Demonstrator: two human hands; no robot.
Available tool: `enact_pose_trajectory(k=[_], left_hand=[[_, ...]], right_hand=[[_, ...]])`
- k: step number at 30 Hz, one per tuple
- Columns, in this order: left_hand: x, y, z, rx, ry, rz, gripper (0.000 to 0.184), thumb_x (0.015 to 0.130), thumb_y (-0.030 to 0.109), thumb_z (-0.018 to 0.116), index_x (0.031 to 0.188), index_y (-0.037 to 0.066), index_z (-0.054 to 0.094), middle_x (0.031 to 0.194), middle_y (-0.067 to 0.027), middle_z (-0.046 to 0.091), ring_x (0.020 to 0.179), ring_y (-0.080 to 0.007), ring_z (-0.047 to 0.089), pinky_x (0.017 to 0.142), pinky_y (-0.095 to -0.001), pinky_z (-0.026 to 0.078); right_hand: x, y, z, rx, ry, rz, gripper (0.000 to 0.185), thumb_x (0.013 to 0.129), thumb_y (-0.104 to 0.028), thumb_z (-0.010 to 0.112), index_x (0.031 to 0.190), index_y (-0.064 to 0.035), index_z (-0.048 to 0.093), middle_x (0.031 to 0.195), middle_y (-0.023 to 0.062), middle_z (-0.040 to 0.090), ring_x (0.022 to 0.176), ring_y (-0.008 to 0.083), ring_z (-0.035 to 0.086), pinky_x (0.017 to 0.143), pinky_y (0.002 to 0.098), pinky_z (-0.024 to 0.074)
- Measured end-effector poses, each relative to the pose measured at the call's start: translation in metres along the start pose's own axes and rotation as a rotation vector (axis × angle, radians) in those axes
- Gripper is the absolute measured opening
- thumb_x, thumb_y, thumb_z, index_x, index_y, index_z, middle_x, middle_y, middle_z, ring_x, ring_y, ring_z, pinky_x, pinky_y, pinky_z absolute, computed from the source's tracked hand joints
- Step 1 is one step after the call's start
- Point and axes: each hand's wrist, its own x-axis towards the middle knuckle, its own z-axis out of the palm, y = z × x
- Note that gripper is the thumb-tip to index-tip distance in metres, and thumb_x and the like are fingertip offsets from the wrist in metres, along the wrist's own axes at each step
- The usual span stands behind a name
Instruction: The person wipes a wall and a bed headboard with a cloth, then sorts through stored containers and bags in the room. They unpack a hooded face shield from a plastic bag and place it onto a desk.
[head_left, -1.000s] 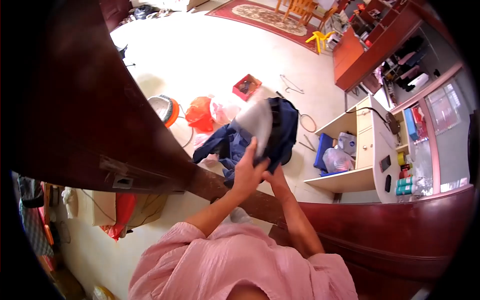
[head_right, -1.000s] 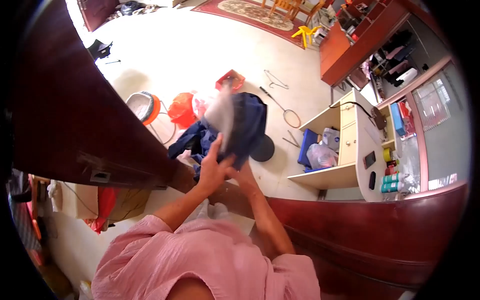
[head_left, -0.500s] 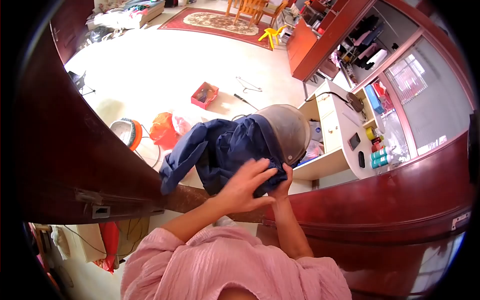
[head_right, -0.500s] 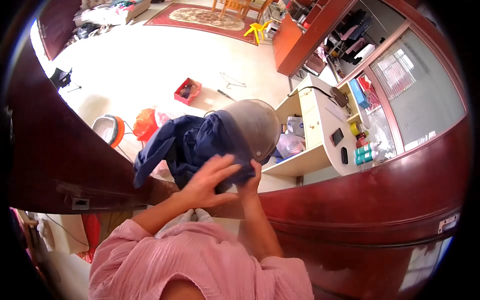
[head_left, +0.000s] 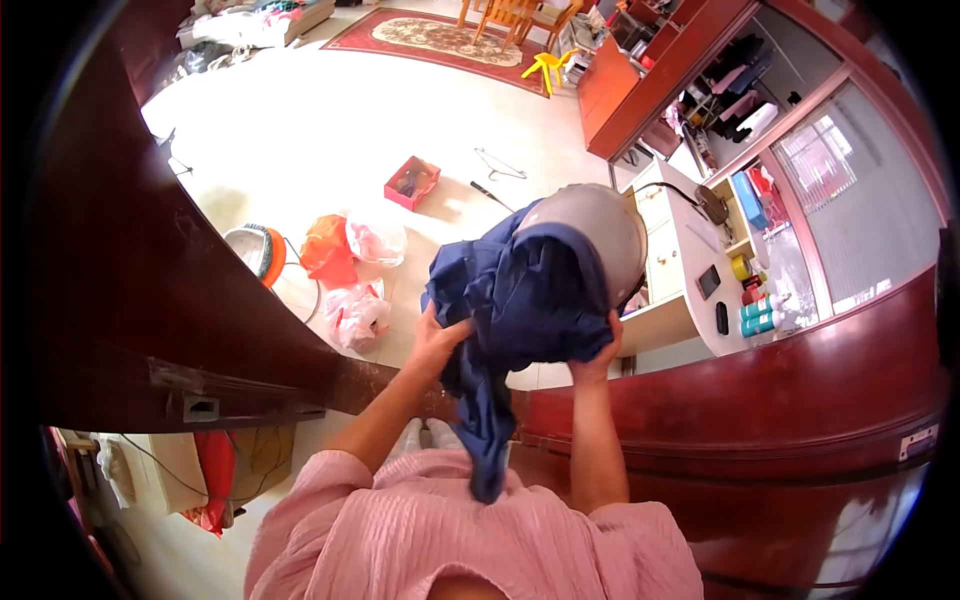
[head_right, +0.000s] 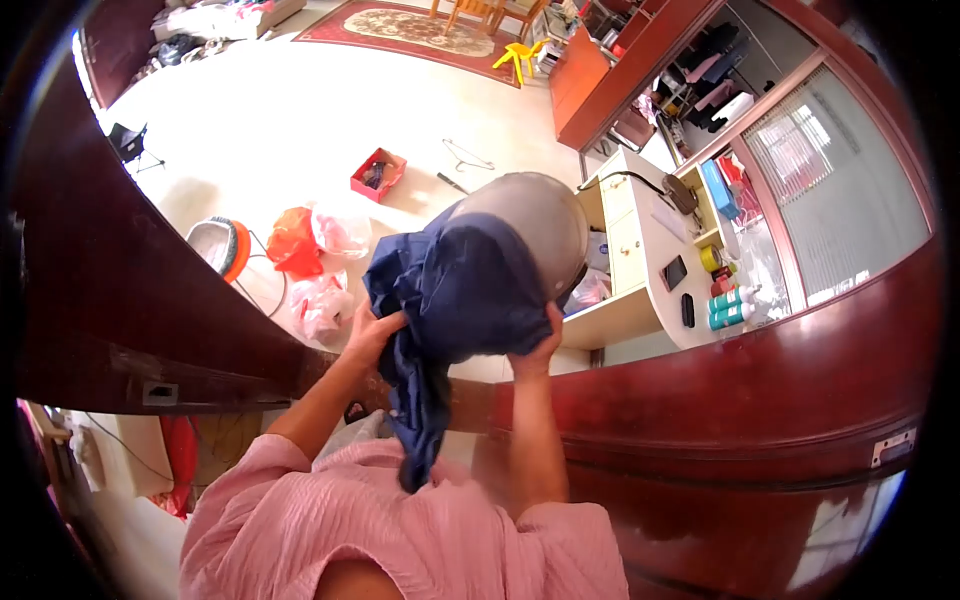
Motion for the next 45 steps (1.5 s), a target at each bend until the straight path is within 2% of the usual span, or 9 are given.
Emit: enact_pose_trajectory(k=[10,14,17,22,26,30,34,40,45], left_hand=[[0.011,-0.017,-0.029,0.231,-0.120,0.186,0.035,0.080,0.000,0.064,0.114,0.001,0.055,0.099,-0.0032,0.064,0.088,-0.0114,0.059,0.084,-0.0269,0.047],[0.039,-0.033,-0.121,0.539,0.391,-0.119,0.040,0.083,0.020,0.067,0.115,0.001,0.053,0.098,-0.0161,0.064,0.091,-0.0216,0.062,0.081,-0.0329,0.049],[0.046,0.000,-0.118,0.764,0.556,0.336,0.046,0.085,0.031,0.064,0.116,0.000,0.053,0.109,-0.0244,0.058,0.100,-0.0323,0.058,0.086,-0.0415,0.045],[0.063,0.086,-0.032,0.423,-0.435,-0.017,0.054,0.085,0.046,0.059,0.117,0.002,0.057,0.112,-0.0098,0.060,0.106,-0.0219,0.053,0.093,-0.0355,0.039],[0.065,0.094,0.027,0.219,-0.429,-0.311,0.062,0.081,0.055,0.060,0.118,0.005,0.055,0.109,-0.0102,0.058,0.110,-0.0189,0.047,0.096,-0.0408,0.031],[0.084,0.096,0.039,-0.139,-0.512,-0.018,0.026,0.084,0.016,0.066,0.104,0.009,0.051,0.093,-0.0047,0.062,0.089,-0.0134,0.059,0.077,-0.0271,0.045],[0.113,0.151,0.061,-0.079,-0.566,0.234,0.023,0.088,0.009,0.057,0.107,0.006,0.044,0.092,-0.0172,0.066,0.077,-0.0235,0.068,0.068,-0.0300,0.053],[0.191,0.230,0.071,0.347,-0.378,0.490,0.038,0.087,0.008,0.058,0.123,0.006,0.048,0.080,-0.0064,0.060,0.063,-0.0141,0.061,0.063,-0.0249,0.051],[0.313,0.180,0.050,0.774,0.130,0.135,0.057,0.077,0.023,0.072,0.123,0.000,0.048,0.079,-0.0122,0.063,0.065,-0.0185,0.061,0.064,-0.0296,0.051]], right_hand=[[0.015,-0.007,-0.017,-0.359,0.225,-0.089,0.039,0.086,-0.022,0.057,0.120,-0.0025,0.054,0.118,0.0095,0.058,0.112,0.0245,0.054,0.098,0.0374,0.0428],[0.010,-0.012,-0.004,-0.246,0.234,-0.141,0.040,0.091,-0.023,0.046,0.121,0.0029,0.050,0.122,0.0118,0.055,0.113,0.0228,0.052,0.097,0.0347,0.0425],[0.009,-0.017,-0.014,-0.289,0.219,-0.166,0.046,0.091,-0.031,0.045,0.122,0.0021,0.050,0.123,0.0123,0.055,0.112,0.0241,0.052,0.097,0.0372,0.0418],[0.018,0.001,0.009,-0.559,0.016,-0.236,0.050,0.093,-0.039,0.042,0.128,-0.0032,0.046,0.126,0.0130,0.052,0.114,0.0259,0.051,0.100,0.0401,0.0405],[0.041,0.010,0.011,-0.215,-0.129,-0.025,0.052,0.093,-0.041,0.042,0.130,-0.0041,0.044,0.127,0.0135,0.051,0.116,0.0266,0.050,0.101,0.0417,0.0397],[0.064,0.009,-0.021,-0.411,-0.193,0.005,0.053,0.095,-0.045,0.040,0.133,-0.0075,0.041,0.129,0.0087,0.051,0.114,0.0252,0.052,0.100,0.0426,0.0414],[0.075,0.011,-0.005,-0.452,0.019,-0.110,0.041,0.080,-0.009,0.058,0.121,-0.0034,0.052,0.114,0.0097,0.058,0.105,0.0223,0.056,0.094,0.0355,0.0442],[0.122,-0.008,-0.027,-0.344,0.087,-0.140,0.035,0.084,-0.014,0.059,0.116,-0.0006,0.057,0.114,0.0100,0.059,0.105,0.0230,0.057,0.092,0.0337,0.0458],[0.151,-0.060,-0.007,-0.393,0.093,-0.312,0.042,0.092,-0.028,0.051,0.123,0.0004,0.050,0.116,0.0158,0.058,0.104,0.0290,0.058,0.092,0.0400,0.0473]])
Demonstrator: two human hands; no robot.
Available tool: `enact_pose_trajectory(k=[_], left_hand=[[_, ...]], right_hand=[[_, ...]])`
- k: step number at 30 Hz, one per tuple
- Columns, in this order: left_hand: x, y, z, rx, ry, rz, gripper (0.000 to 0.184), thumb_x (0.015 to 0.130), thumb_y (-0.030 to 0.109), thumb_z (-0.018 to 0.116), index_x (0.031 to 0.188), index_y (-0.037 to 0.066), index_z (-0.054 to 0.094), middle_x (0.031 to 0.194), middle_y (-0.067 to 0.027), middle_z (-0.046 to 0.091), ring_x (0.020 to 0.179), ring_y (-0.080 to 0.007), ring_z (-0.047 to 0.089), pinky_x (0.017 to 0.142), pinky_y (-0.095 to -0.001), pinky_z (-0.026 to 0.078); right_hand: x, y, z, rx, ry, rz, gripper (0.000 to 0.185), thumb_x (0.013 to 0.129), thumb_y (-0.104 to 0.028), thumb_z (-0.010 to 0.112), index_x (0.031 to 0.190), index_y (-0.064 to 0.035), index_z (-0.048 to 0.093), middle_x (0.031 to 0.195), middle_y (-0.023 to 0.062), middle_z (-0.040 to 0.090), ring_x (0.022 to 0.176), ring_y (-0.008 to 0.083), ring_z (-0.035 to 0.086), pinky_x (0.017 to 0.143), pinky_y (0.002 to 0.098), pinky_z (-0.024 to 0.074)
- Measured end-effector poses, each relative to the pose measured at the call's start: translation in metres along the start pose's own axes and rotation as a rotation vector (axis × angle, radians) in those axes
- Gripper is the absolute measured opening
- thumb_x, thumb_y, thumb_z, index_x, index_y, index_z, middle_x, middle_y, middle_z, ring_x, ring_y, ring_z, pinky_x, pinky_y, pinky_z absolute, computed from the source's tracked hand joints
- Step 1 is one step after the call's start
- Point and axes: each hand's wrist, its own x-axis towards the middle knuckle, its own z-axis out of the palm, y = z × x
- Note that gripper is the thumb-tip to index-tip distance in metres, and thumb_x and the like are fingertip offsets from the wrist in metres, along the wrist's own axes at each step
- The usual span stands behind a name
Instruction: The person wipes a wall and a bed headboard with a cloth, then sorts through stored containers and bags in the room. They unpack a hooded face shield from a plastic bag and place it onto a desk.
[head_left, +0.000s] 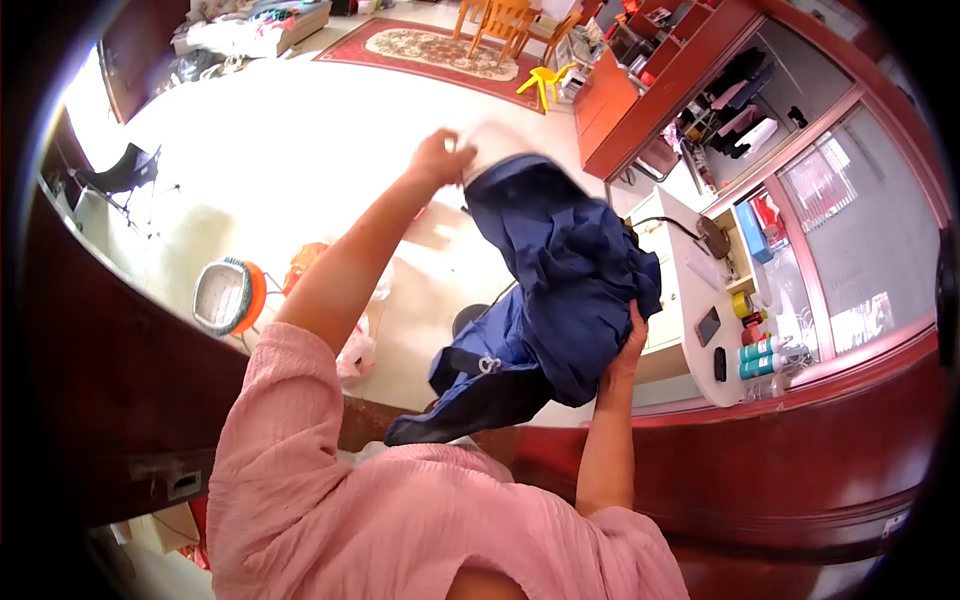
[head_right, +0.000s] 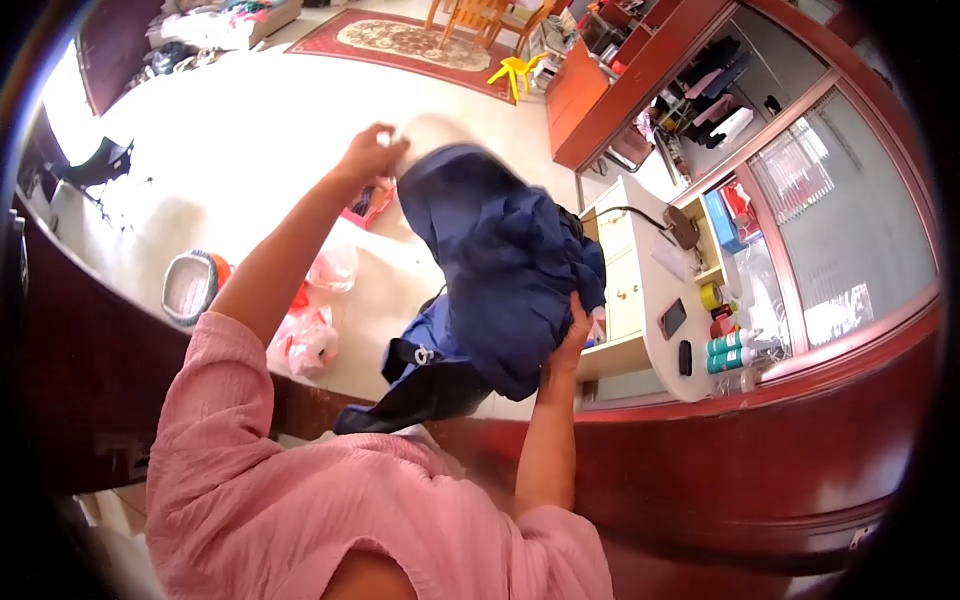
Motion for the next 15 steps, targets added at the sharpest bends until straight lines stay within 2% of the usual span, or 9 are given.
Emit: enact_pose_trajectory(k=[1,3,4,5,7,9,10,12,15], left_hand=[[0.024,-0.032,0.016,0.372,0.088,0.241,0.065,0.078,0.033,0.069,0.126,-0.004,0.045,0.105,-0.0246,0.060,0.095,-0.0308,0.061,0.083,-0.0374,0.049],[0.017,-0.010,0.033,0.472,0.011,0.239,0.069,0.082,0.041,0.058,0.132,-0.003,0.037,0.127,-0.0317,0.044,0.125,-0.0389,0.039,0.104,-0.0449,0.031],[0.020,0.011,0.037,0.432,0.036,0.358,0.069,0.087,0.043,0.051,0.135,-0.003,0.032,0.130,-0.0308,0.041,0.125,-0.0406,0.038,0.104,-0.0444,0.030],[0.009,0.045,0.038,0.355,0.170,0.591,0.061,0.091,0.039,0.047,0.135,-0.002,0.033,0.131,-0.0296,0.041,0.125,-0.0406,0.038,0.104,-0.0441,0.031],[-0.041,0.127,0.030,0.111,0.370,0.838,0.052,0.094,0.029,0.045,0.134,-0.003,0.033,0.134,-0.0247,0.041,0.124,-0.0385,0.039,0.101,-0.0429,0.032],[-0.068,0.131,0.050,0.048,0.456,1.108,0.053,0.092,0.030,0.047,0.134,0.000,0.034,0.133,-0.0231,0.041,0.124,-0.0370,0.039,0.101,-0.0444,0.032],[-0.071,0.106,0.078,0.114,0.359,1.174,0.054,0.091,0.030,0.048,0.134,0.001,0.034,0.133,-0.0224,0.041,0.124,-0.0363,0.039,0.101,-0.0451,0.031],[-0.075,0.000,0.161,0.419,-0.138,1.131,0.055,0.090,0.031,0.050,0.135,0.004,0.035,0.132,-0.0209,0.042,0.124,-0.0349,0.040,0.101,-0.0466,0.031],[-0.075,-0.150,0.205,0.928,-0.913,0.630,0.057,0.087,0.033,0.054,0.135,0.008,0.036,0.131,-0.0186,0.042,0.124,-0.0328,0.040,0.101,-0.0489,0.030]], right_hand=[[0.007,-0.011,0.003,0.011,0.004,-0.006,0.043,0.092,-0.028,0.050,0.123,0.0006,0.049,0.116,0.0161,0.058,0.104,0.0292,0.058,0.092,0.0401,0.0473],[0.020,-0.028,0.003,0.027,0.013,-0.011,0.044,0.093,-0.030,0.049,0.124,0.0010,0.048,0.117,0.0167,0.057,0.105,0.0295,0.058,0.093,0.0404,0.0472],[0.031,-0.030,-0.005,0.036,-0.019,-0.017,0.045,0.094,-0.031,0.046,0.126,0.0014,0.047,0.120,0.0170,0.056,0.106,0.0306,0.057,0.093,0.0413,0.0466],[0.038,-0.036,-0.007,0.059,-0.018,0.006,0.043,0.094,-0.029,0.046,0.125,0.0014,0.048,0.118,0.0163,0.056,0.105,0.0291,0.058,0.093,0.0397,0.0467],[0.048,-0.046,-0.005,0.112,-0.017,0.057,0.040,0.094,-0.025,0.046,0.124,0.0014,0.049,0.115,0.0148,0.058,0.103,0.0259,0.058,0.092,0.0365,0.0470],[0.055,-0.048,-0.003,0.095,-0.009,0.063,0.042,0.095,-0.028,0.044,0.124,0.0022,0.049,0.115,0.0150,0.058,0.103,0.0260,0.058,0.091,0.0362,0.0469],[0.059,-0.049,-0.002,0.091,-0.003,0.062,0.044,0.096,-0.030,0.042,0.124,0.0027,0.049,0.114,0.0151,0.058,0.102,0.0261,0.059,0.091,0.0360,0.0469],[0.064,-0.052,-0.004,-0.189,0.053,-0.168,0.047,0.095,-0.033,0.042,0.123,0.0038,0.049,0.115,0.0147,0.058,0.105,0.0258,0.057,0.091,0.0348,0.0462],[0.068,-0.068,-0.009,-0.252,0.123,-0.322,0.047,0.095,-0.033,0.042,0.124,0.0031,0.049,0.115,0.0144,0.058,0.105,0.0258,0.057,0.091,0.0352,0.0460]])
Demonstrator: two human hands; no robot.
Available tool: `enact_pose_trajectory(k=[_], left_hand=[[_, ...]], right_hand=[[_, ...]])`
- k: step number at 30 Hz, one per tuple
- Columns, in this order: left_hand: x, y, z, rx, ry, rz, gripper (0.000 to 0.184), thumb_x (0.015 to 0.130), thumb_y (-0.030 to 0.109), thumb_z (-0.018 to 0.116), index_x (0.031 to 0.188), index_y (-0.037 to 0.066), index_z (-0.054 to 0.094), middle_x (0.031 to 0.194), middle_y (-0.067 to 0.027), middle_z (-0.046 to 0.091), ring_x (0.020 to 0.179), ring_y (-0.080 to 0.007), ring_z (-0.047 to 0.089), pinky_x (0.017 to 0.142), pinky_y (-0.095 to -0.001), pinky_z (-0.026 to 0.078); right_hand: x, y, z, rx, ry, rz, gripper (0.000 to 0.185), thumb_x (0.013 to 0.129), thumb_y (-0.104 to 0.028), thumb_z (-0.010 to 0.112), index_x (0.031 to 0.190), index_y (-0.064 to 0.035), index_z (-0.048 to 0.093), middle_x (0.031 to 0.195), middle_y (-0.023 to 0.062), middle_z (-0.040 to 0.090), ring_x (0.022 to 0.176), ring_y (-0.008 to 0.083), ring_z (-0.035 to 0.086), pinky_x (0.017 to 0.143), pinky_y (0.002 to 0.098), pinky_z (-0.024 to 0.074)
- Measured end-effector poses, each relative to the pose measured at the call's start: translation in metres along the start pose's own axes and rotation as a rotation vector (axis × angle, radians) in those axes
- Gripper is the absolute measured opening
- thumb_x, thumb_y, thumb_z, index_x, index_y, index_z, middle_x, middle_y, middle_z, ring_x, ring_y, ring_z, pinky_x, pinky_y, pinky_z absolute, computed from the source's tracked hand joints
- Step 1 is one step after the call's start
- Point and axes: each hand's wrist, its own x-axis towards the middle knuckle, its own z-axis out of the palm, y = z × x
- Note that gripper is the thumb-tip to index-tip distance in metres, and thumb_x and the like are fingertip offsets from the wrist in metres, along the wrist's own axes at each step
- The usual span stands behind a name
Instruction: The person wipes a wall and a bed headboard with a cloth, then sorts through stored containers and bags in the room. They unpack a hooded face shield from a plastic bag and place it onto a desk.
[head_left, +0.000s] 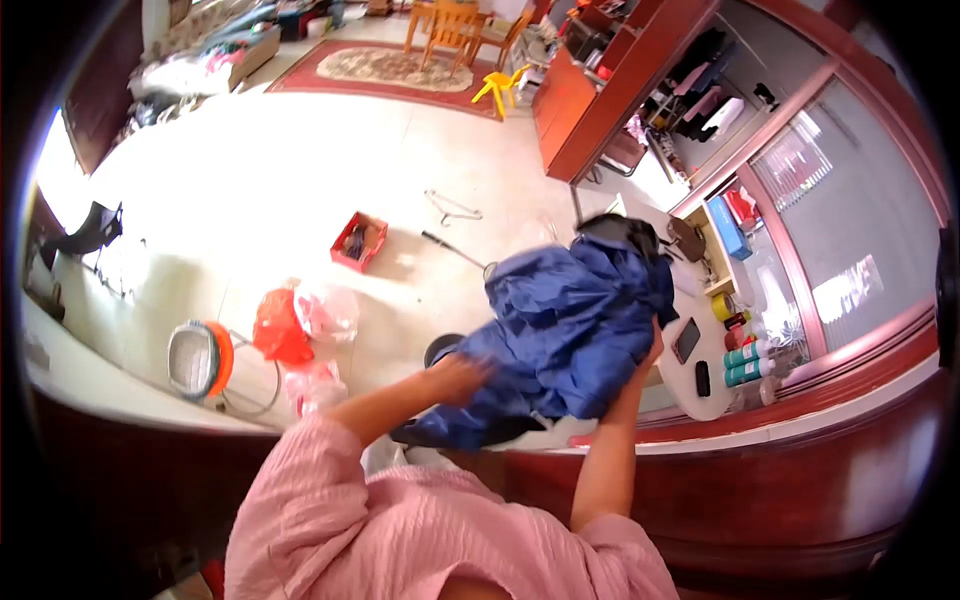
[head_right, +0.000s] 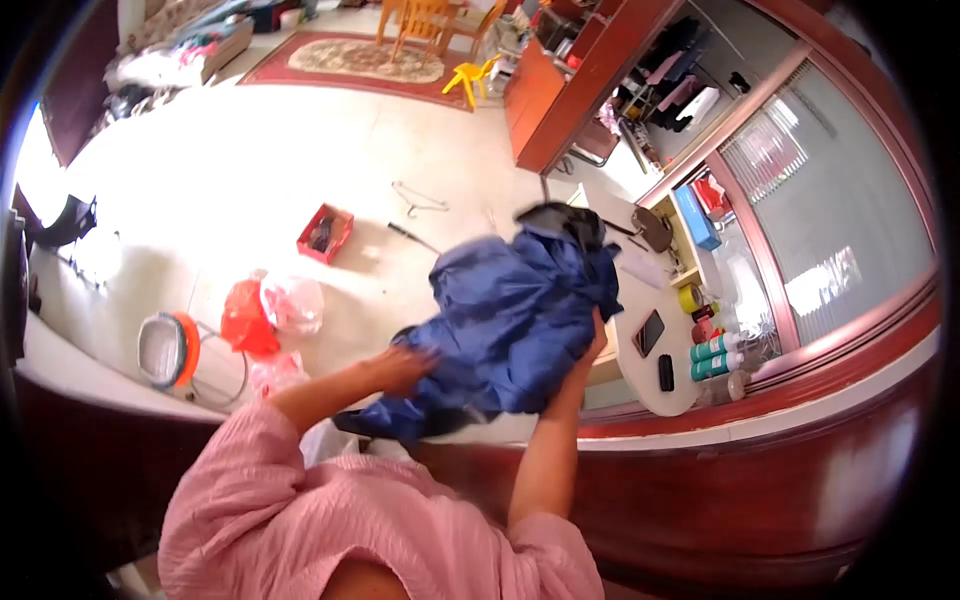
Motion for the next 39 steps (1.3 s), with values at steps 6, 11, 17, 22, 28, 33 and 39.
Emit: enact_pose_trajectory(k=[6,11,17,22,28,33,39], left_hand=[[-0.042,-0.056,-0.098,-0.486,0.146,-0.408,0.046,0.090,0.030,0.050,0.128,0.002,0.047,0.118,-0.0192,0.057,0.114,-0.0317,0.051,0.096,-0.0403,0.039],[-0.026,0.029,-0.218,-0.468,1.161,0.135,0.052,0.091,0.024,0.046,0.136,0.001,0.035,0.139,-0.0216,0.036,0.129,-0.0349,0.034,0.106,-0.0402,0.027],[0.018,0.059,-0.127,-0.204,0.612,0.398,0.060,0.088,0.025,0.051,0.138,-0.002,0.031,0.145,-0.0202,0.027,0.136,-0.0311,0.024,0.111,-0.0394,0.019],[-0.005,0.027,-0.153,-0.967,0.411,0.475,0.060,0.089,0.018,0.057,0.140,0.003,0.030,0.146,-0.0181,0.027,0.137,-0.0299,0.024,0.112,-0.0369,0.018],[0.011,-0.030,-0.180,-1.139,0.441,0.341,0.099,0.073,0.033,0.076,0.145,0.005,0.015,0.149,-0.0181,0.020,0.139,-0.0276,0.016,0.112,-0.0360,0.016],[0.004,-0.036,-0.210,-0.904,0.544,0.462,0.120,0.055,0.046,0.085,0.145,0.005,0.017,0.150,-0.0164,0.019,0.139,-0.0289,0.017,0.112,-0.0382,0.017],[0.006,-0.054,-0.186,-1.208,0.249,0.429,0.099,0.044,0.016,0.090,0.128,-0.004,0.043,0.130,-0.0132,0.046,0.124,-0.0259,0.038,0.104,-0.0363,0.029]], right_hand=[[-0.003,-0.012,-0.005,0.008,0.120,-0.058,0.047,0.094,-0.033,0.044,0.125,0.0017,0.047,0.116,0.0140,0.058,0.106,0.0257,0.057,0.090,0.0360,0.0458],[0.010,-0.026,0.003,-0.036,0.178,-0.118,0.046,0.094,-0.033,0.044,0.126,0.0005,0.046,0.117,0.0137,0.057,0.107,0.0256,0.056,0.090,0.0367,0.0456],[0.015,-0.035,0.009,-0.073,0.242,-0.156,0.047,0.093,-0.033,0.045,0.127,-0.0009,0.045,0.118,0.0133,0.057,0.107,0.0255,0.056,0.090,0.0375,0.0453],[0.013,-0.036,0.010,-0.095,0.284,-0.147,0.047,0.093,-0.033,0.046,0.128,-0.0020,0.044,0.118,0.0129,0.057,0.108,0.0255,0.056,0.090,0.0382,0.0451],[-0.004,-0.017,0.019,-0.112,0.320,-0.082,0.047,0.092,-0.032,0.047,0.129,-0.0034,0.043,0.119,0.0125,0.057,0.108,0.0254,0.056,0.090,0.0390,0.0448],[-0.009,0.018,0.040,-0.112,0.309,0.001,0.048,0.092,-0.032,0.048,0.130,-0.0046,0.042,0.120,0.0121,0.056,0.109,0.0253,0.055,0.090,0.0396,0.0446],[0.006,0.089,0.084,-0.108,0.179,0.163,0.049,0.091,-0.032,0.049,0.131,-0.0060,0.040,0.121,0.0117,0.056,0.109,0.0252,0.055,0.089,0.0404,0.0443]])
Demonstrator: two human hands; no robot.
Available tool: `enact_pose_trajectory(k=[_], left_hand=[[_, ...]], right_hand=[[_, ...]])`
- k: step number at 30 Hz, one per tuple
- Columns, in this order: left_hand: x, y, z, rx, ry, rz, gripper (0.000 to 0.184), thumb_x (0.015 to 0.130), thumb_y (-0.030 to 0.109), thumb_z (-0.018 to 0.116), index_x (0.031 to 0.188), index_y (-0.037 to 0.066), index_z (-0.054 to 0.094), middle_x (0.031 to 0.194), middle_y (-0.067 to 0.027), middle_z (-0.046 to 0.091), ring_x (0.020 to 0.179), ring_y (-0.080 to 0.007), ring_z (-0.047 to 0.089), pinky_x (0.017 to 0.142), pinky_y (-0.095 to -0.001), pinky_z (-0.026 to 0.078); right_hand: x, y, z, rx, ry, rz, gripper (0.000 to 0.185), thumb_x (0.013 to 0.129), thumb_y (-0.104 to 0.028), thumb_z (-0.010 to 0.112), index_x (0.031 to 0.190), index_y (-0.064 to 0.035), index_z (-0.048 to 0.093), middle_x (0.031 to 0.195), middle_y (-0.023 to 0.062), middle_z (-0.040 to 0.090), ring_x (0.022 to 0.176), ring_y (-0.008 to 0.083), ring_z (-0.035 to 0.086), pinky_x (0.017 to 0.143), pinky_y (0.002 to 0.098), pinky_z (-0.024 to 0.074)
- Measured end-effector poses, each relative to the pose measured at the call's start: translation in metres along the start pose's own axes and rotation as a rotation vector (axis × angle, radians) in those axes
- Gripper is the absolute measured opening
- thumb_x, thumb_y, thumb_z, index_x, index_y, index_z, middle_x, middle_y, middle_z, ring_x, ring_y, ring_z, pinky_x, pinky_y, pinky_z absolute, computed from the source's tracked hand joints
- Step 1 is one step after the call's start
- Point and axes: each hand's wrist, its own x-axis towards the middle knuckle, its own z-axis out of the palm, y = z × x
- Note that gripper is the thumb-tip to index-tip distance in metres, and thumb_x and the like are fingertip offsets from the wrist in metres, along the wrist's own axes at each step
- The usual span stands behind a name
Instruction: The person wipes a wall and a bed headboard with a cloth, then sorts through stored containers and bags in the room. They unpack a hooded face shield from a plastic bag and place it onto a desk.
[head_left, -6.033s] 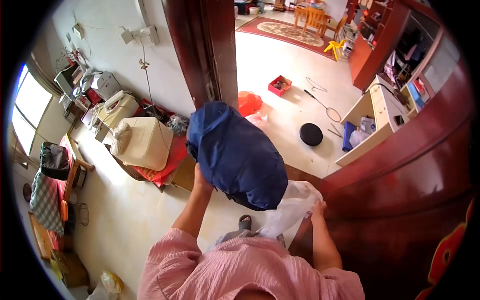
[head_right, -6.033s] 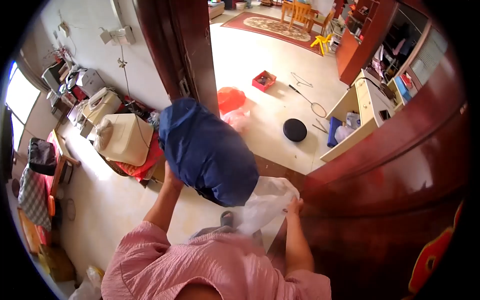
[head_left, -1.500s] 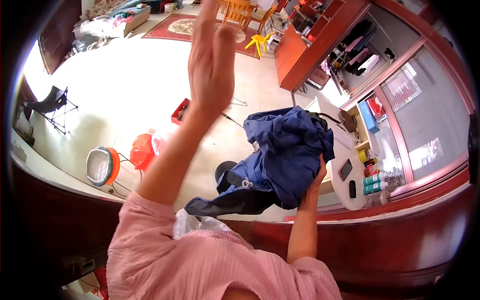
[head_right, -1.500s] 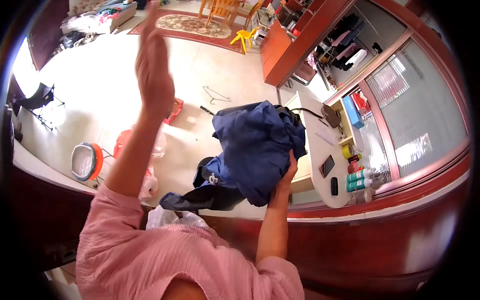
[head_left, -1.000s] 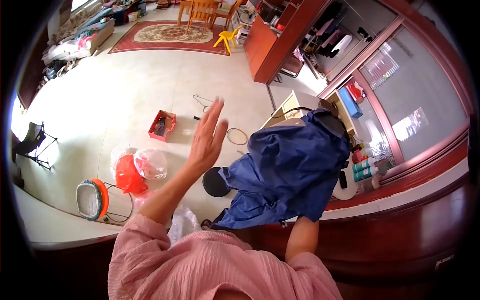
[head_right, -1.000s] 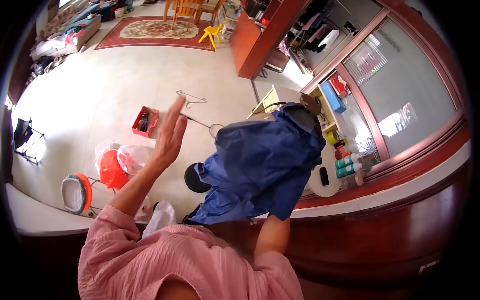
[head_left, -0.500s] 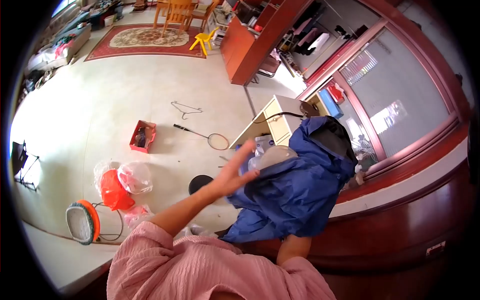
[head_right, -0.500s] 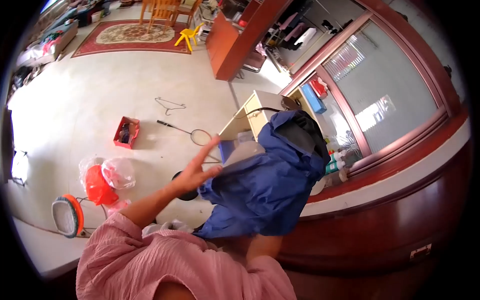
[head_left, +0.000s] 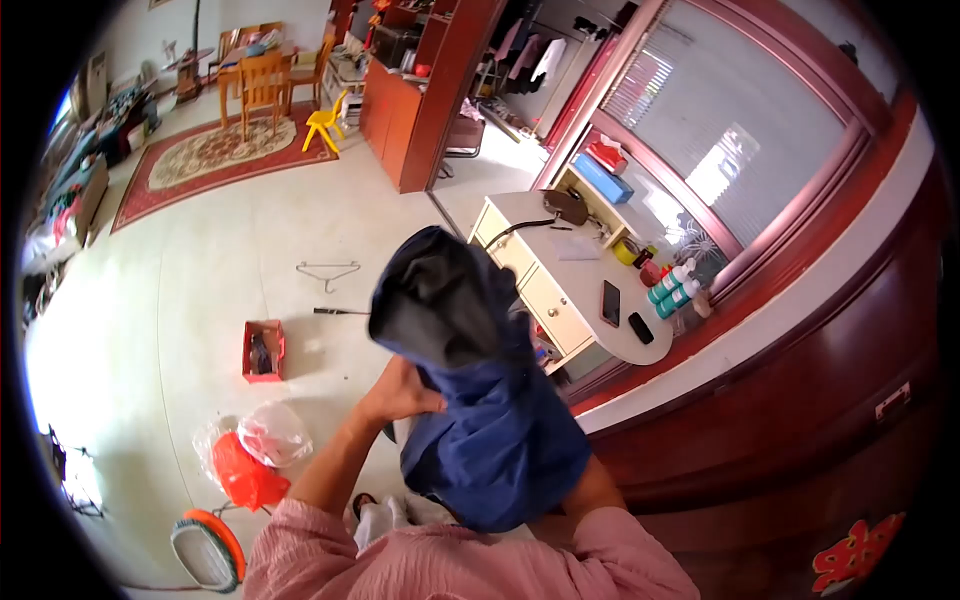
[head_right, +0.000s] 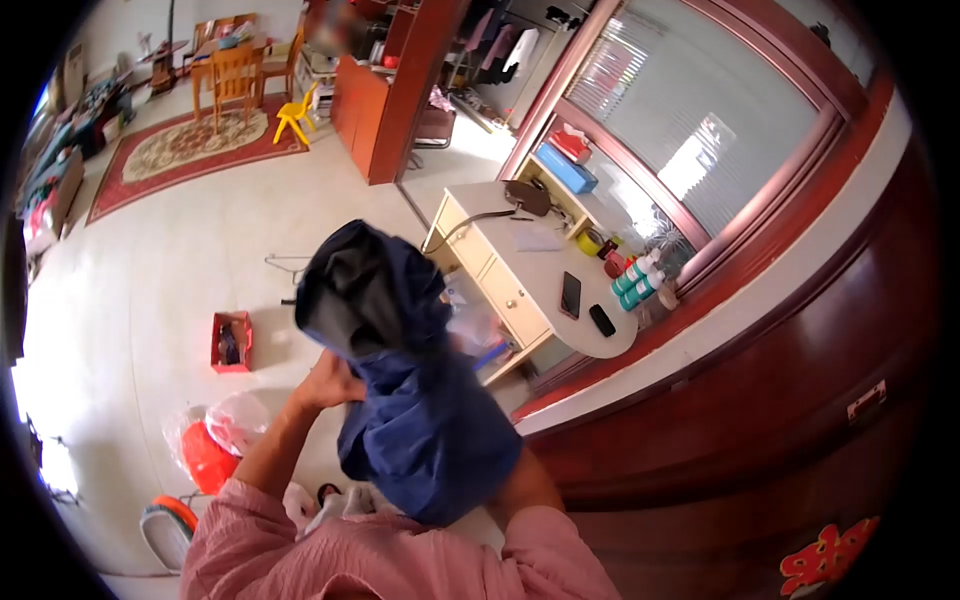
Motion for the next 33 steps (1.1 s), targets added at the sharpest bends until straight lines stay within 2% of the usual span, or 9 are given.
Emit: enact_pose_trajectory(k=[12,13,16,17,18,24,27,30,33], left_hand=[[-0.006,-0.013,-0.042,0.267,0.239,0.135,0.084,0.047,0.020,0.087,0.122,0.003,0.053,0.121,-0.0119,0.056,0.115,-0.0273,0.050,0.101,-0.0367,0.036],[-0.005,-0.004,-0.050,0.540,0.281,0.171,0.083,0.047,0.020,0.087,0.121,0.002,0.053,0.121,-0.0127,0.056,0.114,-0.0281,0.051,0.101,-0.0368,0.036],[0.009,0.056,-0.051,0.445,0.359,0.076,0.045,0.050,0.008,0.081,0.092,0.001,0.066,0.093,-0.0088,0.068,0.089,-0.0199,0.062,0.084,-0.0323,0.048],[0.016,0.065,-0.056,0.431,0.431,0.251,0.042,0.053,0.005,0.079,0.093,0.000,0.066,0.089,-0.0079,0.069,0.080,-0.0154,0.063,0.077,-0.0298,0.050],[0.025,0.068,-0.071,0.370,0.361,0.127,0.039,0.053,0.003,0.078,0.091,-0.001,0.068,0.091,-0.0079,0.069,0.083,-0.0137,0.063,0.078,-0.0300,0.049],[0.072,0.130,-0.107,0.118,0.686,0.048,0.033,0.059,0.005,0.077,0.089,-0.007,0.068,0.090,-0.0120,0.068,0.081,-0.0171,0.063,0.078,-0.0275,0.047],[0.079,0.147,-0.119,0.116,0.865,0.150,0.032,0.059,0.007,0.077,0.087,-0.007,0.069,0.086,-0.0116,0.068,0.077,-0.0185,0.062,0.077,-0.0266,0.047],[0.076,0.150,-0.131,0.108,1.018,0.236,0.041,0.060,0.008,0.078,0.096,-0.008,0.066,0.093,-0.0137,0.067,0.083,-0.0182,0.061,0.078,-0.0271,0.046],[0.064,0.144,-0.138,-0.062,1.093,0.226,0.052,0.059,0.010,0.080,0.105,-0.006,0.062,0.100,-0.0092,0.063,0.084,-0.0156,0.057,0.076,-0.0257,0.044]], right_hand=[[0.003,0.068,-0.006,-0.245,-0.131,0.213,0.052,0.090,-0.032,0.051,0.134,-0.0088,0.038,0.122,0.0109,0.056,0.111,0.0251,0.054,0.089,0.0420,0.0438],[0.002,0.075,-0.023,-0.312,-0.124,0.253,0.052,0.090,-0.032,0.052,0.134,-0.0090,0.038,0.122,0.0108,0.056,0.111,0.0250,0.054,0.089,0.0422,0.0438],[-0.015,0.101,-0.073,-0.499,-0.139,0.451,0.052,0.089,-0.032,0.052,0.134,-0.0097,0.037,0.123,0.0106,0.055,0.111,0.0250,0.054,0.089,0.0426,0.0436],[-0.024,0.113,-0.087,-0.524,-0.153,0.512,0.053,0.089,-0.032,0.052,0.135,-0.0100,0.037,0.123,0.0105,0.055,0.111,0.0250,0.054,0.089,0.0427,0.0436],[-0.032,0.126,-0.098,-0.540,-0.170,0.567,0.053,0.089,-0.032,0.052,0.135,-0.0102,0.037,0.123,0.0105,0.055,0.111,0.0250,0.054,0.089,0.0428,0.0436],[-0.075,0.173,-0.084,-0.113,-0.160,0.632,0.055,0.088,-0.032,0.053,0.136,-0.0116,0.035,0.124,0.0100,0.055,0.112,0.0249,0.054,0.089,0.0436,0.0433],[-0.090,0.150,-0.050,0.216,-0.161,0.697,0.052,0.089,-0.047,0.049,0.127,-0.0132,0.041,0.119,0.0112,0.057,0.108,0.0271,0.056,0.084,0.0455,0.0438],[-0.111,0.138,-0.018,0.125,0.047,0.879,0.053,0.087,-0.060,0.045,0.106,-0.0118,0.053,0.105,0.0112,0.062,0.094,0.0255,0.062,0.078,0.0395,0.0471],[-0.136,0.127,0.009,0.177,-0.598,0.973,0.061,0.085,-0.062,0.047,0.113,-0.0079,0.052,0.099,0.0112,0.065,0.081,0.0223,0.065,0.064,0.0288,0.0519]])
